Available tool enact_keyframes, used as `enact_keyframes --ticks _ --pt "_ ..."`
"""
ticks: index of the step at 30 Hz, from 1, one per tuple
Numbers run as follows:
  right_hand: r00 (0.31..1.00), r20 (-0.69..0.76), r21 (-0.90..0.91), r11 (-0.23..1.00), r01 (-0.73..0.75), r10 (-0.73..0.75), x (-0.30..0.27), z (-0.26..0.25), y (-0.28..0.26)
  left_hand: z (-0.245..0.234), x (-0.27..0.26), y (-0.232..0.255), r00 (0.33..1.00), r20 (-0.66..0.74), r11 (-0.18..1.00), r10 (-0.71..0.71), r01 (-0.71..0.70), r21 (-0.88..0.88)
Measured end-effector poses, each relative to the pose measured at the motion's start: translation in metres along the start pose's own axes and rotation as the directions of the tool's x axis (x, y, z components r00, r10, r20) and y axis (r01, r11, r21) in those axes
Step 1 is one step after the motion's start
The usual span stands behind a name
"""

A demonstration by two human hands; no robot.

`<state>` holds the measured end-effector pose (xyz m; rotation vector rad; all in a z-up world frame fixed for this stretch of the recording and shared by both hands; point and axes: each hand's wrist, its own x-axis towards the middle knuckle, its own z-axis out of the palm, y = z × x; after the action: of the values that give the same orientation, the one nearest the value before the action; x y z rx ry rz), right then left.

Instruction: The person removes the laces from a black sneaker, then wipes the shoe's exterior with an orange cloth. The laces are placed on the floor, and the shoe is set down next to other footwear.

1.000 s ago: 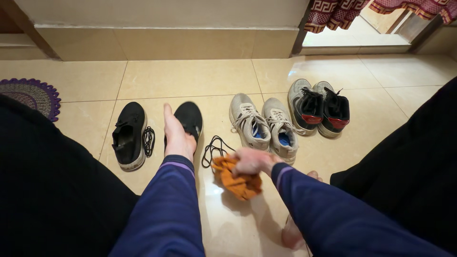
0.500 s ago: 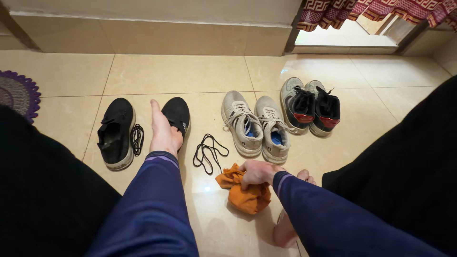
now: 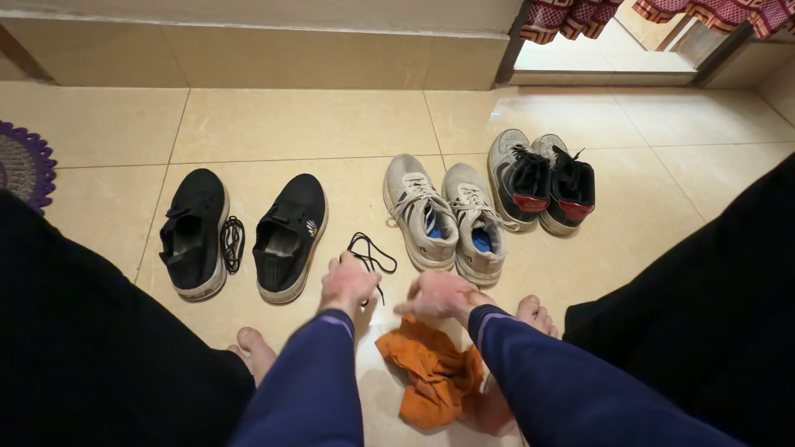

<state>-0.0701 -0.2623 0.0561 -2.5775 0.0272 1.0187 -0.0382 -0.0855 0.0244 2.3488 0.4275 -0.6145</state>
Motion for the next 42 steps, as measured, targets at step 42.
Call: enact_keyframes --ticks 42 --pt "0.983 -0.136 0.897 0.405 0.175 -0.125 0.031 -0.003 -0.069 -0.035 0.001 -0.018 0.874 -0.484 0.970 -0.044 -0.079 -0.229"
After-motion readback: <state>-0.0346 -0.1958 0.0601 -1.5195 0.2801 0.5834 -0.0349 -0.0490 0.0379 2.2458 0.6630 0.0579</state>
